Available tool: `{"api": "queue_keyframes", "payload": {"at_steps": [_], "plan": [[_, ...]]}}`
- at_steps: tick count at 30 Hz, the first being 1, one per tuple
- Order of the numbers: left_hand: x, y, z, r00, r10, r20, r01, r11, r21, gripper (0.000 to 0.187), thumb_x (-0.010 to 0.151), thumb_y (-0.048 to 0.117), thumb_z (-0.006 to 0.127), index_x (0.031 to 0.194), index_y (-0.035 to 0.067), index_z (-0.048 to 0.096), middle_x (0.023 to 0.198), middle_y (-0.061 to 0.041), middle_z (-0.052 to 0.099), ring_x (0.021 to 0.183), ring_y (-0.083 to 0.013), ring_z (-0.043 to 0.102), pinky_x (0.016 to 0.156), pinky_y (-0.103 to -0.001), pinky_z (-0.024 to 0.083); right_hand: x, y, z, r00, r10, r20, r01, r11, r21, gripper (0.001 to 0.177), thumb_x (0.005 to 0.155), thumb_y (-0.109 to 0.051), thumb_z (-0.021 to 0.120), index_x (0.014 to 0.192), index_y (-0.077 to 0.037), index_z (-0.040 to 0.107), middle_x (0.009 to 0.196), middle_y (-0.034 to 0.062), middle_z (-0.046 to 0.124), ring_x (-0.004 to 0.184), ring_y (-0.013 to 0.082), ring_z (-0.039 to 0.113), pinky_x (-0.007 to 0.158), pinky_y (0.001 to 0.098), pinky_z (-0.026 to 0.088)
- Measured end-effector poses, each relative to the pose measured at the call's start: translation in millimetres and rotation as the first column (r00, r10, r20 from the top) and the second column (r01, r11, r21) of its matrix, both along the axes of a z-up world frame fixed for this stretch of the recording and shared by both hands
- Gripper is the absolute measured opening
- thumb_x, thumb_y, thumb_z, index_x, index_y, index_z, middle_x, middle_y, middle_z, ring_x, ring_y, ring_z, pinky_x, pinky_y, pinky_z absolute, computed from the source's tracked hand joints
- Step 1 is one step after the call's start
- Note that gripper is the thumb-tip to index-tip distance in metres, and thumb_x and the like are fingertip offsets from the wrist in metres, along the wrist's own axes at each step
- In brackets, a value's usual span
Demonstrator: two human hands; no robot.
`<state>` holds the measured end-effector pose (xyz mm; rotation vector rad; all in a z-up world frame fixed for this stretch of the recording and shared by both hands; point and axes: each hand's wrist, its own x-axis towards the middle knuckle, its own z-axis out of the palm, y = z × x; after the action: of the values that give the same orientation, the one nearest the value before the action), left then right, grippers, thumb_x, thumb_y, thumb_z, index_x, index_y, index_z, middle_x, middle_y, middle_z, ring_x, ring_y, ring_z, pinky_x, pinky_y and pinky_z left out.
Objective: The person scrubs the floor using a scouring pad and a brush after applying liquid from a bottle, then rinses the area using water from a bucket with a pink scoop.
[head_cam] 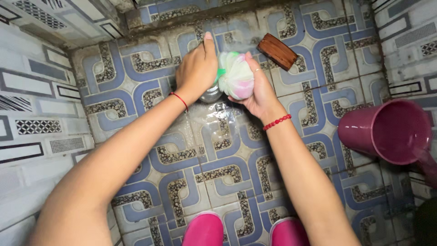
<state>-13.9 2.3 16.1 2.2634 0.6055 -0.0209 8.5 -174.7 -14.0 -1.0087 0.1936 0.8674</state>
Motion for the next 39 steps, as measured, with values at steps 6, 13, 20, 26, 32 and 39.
{"api": "queue_keyframes", "payload": {"at_steps": [6, 13, 20, 26, 32, 39], "plan": [[-5.9, -5.1, 6.1, 0.999, 0.007, 0.047, -0.008, 1.0, 0.019, 0.061, 0.103, 0.048, 0.021, 0.104, 0.014, 0.072, 0.108, -0.023, 0.071, 0.103, -0.0503, 0.062, 0.091, -0.059, 0.046, 1.1, 4.2, -10.9, 1.0, -0.013, 0.0, 0.013, 1.0, 0.011, 0.056, 0.095, -0.061, 0.055, 0.125, -0.014, 0.063, 0.1, 0.0074, 0.074, 0.079, 0.0192, 0.074, 0.056, 0.0365, 0.062], [-11.0, -6.2, 1.1, 0.984, -0.055, 0.171, 0.038, 0.994, 0.103, 0.048, 0.107, 0.038, 0.031, 0.103, 0.01, 0.069, 0.094, -0.025, 0.072, 0.089, -0.0509, 0.066, 0.08, -0.06, 0.05, 0.3, 7.1, -25.3, 0.999, -0.021, 0.04, 0.018, 0.997, 0.073, 0.052, 0.098, -0.058, 0.054, 0.125, -0.014, 0.062, 0.101, 0.0064, 0.072, 0.079, 0.0196, 0.073, 0.058, 0.0371, 0.06], [-9.0, -12.9, 3.8, 0.989, -0.027, 0.145, -0.001, 0.982, 0.191, 0.035, 0.106, 0.036, 0.037, 0.11, 0.011, 0.062, 0.08, -0.026, 0.071, 0.077, -0.0528, 0.066, 0.068, -0.065, 0.048, -0.7, 7.7, -28.7, 0.999, -0.047, 0.003, 0.047, 0.994, 0.094, 0.05, 0.097, -0.054, 0.054, 0.129, -0.017, 0.062, 0.106, 0.0042, 0.073, 0.082, 0.0187, 0.072, 0.06, 0.0375, 0.059], [-11.8, -12.7, 3.9, 0.982, -0.023, 0.187, -0.005, 0.989, 0.148, 0.036, 0.105, 0.037, 0.037, 0.113, 0.011, 0.061, 0.083, -0.026, 0.071, 0.079, -0.0531, 0.066, 0.069, -0.065, 0.047, 0.1, 7.1, -34.0, 0.999, -0.037, 0.008, 0.036, 0.993, 0.108, 0.054, 0.099, -0.058, 0.055, 0.13, -0.014, 0.062, 0.107, 0.0065, 0.072, 0.084, 0.02, 0.072, 0.062, 0.0383, 0.06], [-9.5, 1.1, -6.6, 0.994, 0.011, 0.104, -0.01, 1.0, -0.004, 0.048, 0.106, 0.046, 0.031, 0.107, 0.012, 0.065, 0.102, -0.024, 0.072, 0.099, -0.0521, 0.064, 0.086, -0.059, 0.048, -2.2, -1.6, -45.1, 0.999, -0.009, -0.046, 0.018, 0.981, 0.193, 0.059, 0.096, -0.063, 0.049, 0.132, -0.018, 0.062, 0.11, 0.0055, 0.073, 0.084, 0.0193, 0.073, 0.06, 0.0358, 0.061], [-11.7, -9.7, 1.1, 0.996, 0.031, 0.087, -0.038, 0.996, 0.081, 0.045, 0.105, 0.042, 0.03, 0.111, 0.014, 0.065, 0.097, -0.025, 0.072, 0.094, -0.0529, 0.064, 0.082, -0.061, 0.048, -2.6, -0.1, -45.6, 0.999, 0.001, -0.047, 0.005, 0.992, 0.124, 0.06, 0.094, -0.066, 0.052, 0.132, -0.02, 0.062, 0.109, 0.004, 0.073, 0.084, 0.0181, 0.073, 0.06, 0.035, 0.061]]}}
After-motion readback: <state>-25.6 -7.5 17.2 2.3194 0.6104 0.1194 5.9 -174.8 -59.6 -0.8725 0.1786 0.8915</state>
